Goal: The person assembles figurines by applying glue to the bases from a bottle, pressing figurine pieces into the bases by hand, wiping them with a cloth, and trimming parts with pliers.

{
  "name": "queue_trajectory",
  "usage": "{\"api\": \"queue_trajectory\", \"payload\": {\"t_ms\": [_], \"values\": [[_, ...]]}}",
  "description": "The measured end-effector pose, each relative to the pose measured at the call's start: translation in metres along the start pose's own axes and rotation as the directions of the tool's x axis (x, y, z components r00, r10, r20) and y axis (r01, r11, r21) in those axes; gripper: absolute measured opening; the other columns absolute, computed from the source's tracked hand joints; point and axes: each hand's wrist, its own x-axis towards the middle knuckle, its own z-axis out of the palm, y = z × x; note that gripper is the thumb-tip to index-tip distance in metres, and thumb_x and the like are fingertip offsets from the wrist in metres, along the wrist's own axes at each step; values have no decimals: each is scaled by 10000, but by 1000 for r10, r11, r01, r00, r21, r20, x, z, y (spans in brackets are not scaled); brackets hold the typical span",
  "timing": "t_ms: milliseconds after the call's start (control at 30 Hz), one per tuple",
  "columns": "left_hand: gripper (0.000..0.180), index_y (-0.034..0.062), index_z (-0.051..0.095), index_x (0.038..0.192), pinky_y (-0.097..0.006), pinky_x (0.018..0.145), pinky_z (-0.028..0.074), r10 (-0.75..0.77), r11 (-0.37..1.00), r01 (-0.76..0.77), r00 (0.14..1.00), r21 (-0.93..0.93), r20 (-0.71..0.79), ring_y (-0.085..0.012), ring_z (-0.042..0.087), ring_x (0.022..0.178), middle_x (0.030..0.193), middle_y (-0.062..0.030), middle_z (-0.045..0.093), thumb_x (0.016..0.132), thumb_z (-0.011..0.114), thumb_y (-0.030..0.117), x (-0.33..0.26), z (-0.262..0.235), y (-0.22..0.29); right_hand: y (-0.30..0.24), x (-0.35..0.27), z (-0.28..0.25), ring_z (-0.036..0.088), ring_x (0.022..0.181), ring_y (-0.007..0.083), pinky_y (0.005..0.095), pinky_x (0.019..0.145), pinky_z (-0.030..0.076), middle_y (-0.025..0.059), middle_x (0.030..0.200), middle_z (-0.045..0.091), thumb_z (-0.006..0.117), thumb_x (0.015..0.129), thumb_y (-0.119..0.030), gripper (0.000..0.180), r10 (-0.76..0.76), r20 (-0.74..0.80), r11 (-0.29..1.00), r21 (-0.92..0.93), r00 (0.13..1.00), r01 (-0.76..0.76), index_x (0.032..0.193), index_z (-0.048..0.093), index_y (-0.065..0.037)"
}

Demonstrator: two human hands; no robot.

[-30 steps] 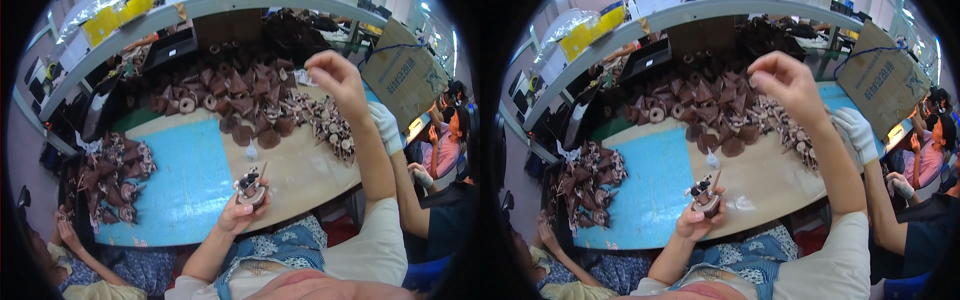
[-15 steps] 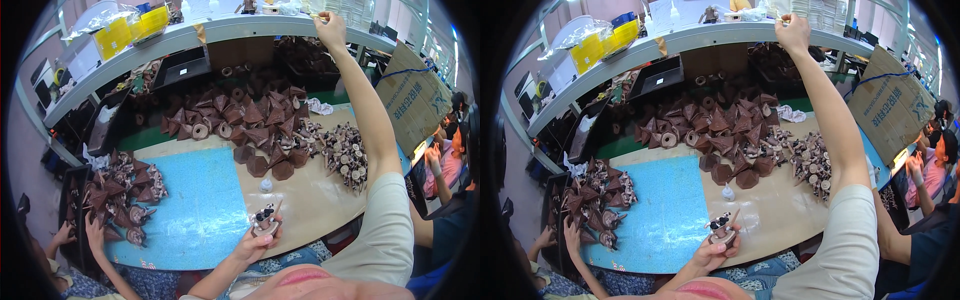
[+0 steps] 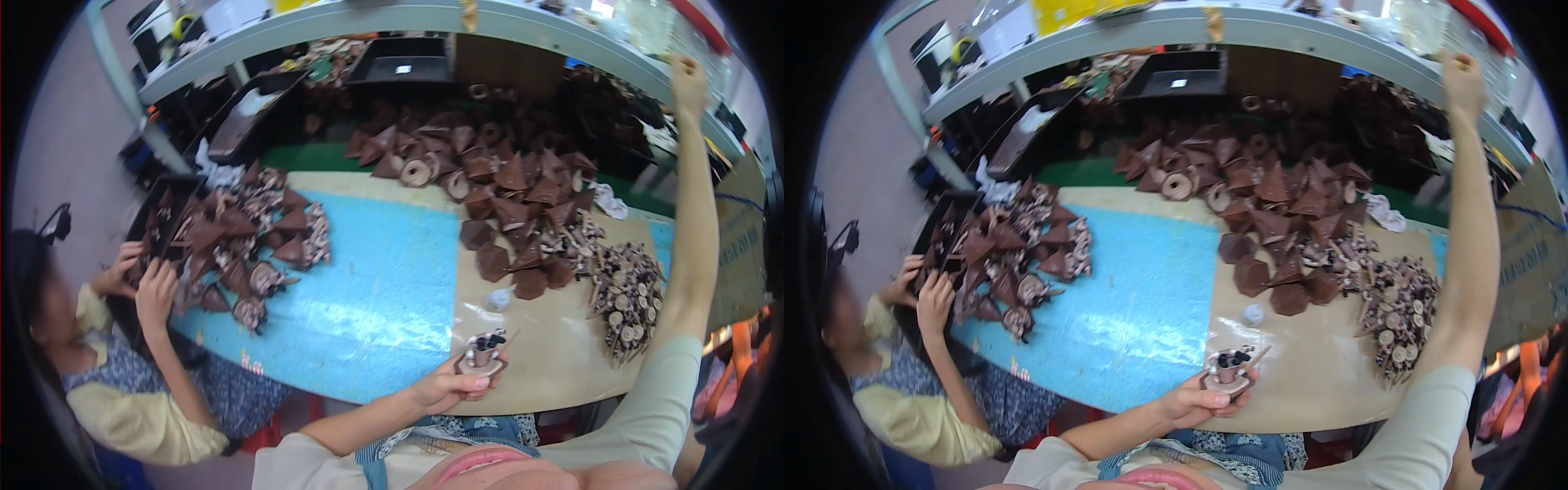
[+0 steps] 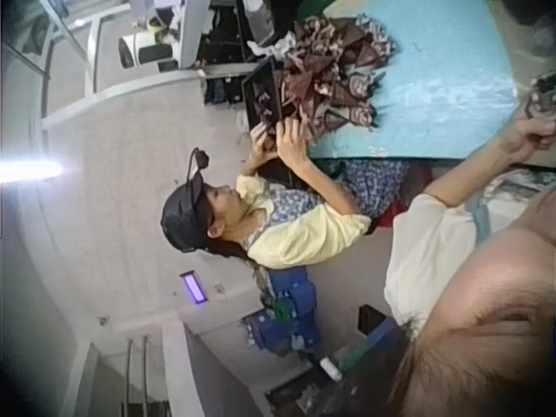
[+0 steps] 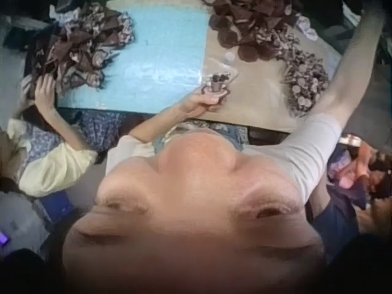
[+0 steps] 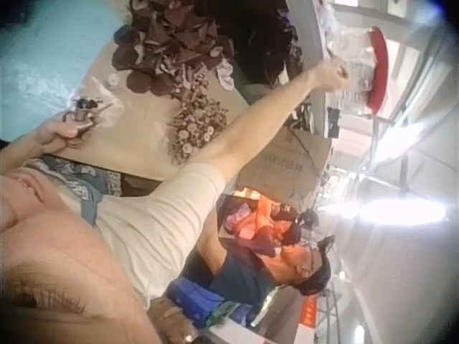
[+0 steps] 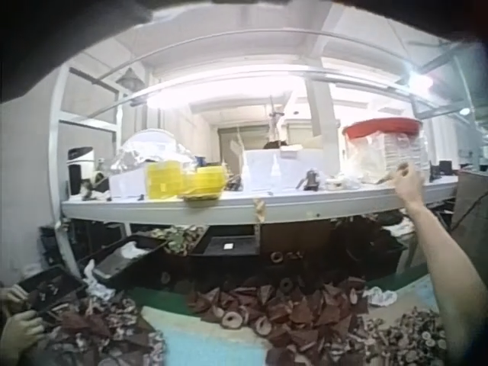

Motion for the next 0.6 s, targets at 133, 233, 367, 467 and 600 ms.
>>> {"api": "queue_trajectory", "payload": {"t_ms": [133,233,367,467,600], "values": [[608,35,459,1301,-219,609,358,42,999,-42,998,-10,37,-92,473,758,969,-82,557,769,720,174,-4,-1,1,9,-2,-32,619,1002,206,329,877,477,115,1034,665,618,870,-502,505,-6,-143,955,291,990,48,1102,642,-55],[600,38,463,1297,-211,601,355,72,997,-73,995,9,73,-86,463,733,957,-77,552,771,719,175,-1,-2,1,10,-12,-76,623,956,197,323,869,483,114,1028,651,605,915,-391,447,35,-180,762,642,983,90,1127,612,3],[600,57,461,1302,-208,586,354,92,995,-94,994,37,65,-82,452,701,954,-71,550,778,721,189,-3,-2,0,-74,-91,-160,536,568,230,349,558,511,79,573,448,417,928,-306,233,190,-88,596,801,978,-44,873,403,-80],[600,65,459,1308,-210,583,351,99,994,-103,992,45,73,-81,447,687,947,-62,555,787,722,203,-4,-2,-2,-2,-120,-197,576,983,232,323,849,467,152,1158,563,472,972,-273,381,174,288,254,911,942,-326,1210,527,19],[563,61,470,1283,-200,548,331,100,992,-105,992,67,70,-70,426,645,944,-55,564,806,717,227,-5,-3,-4,-22,-218,-235,482,793,183,284,659,388,129,1085,544,395,984,-278,345,166,599,45,789,784,-612,1194,509,-29]]}}
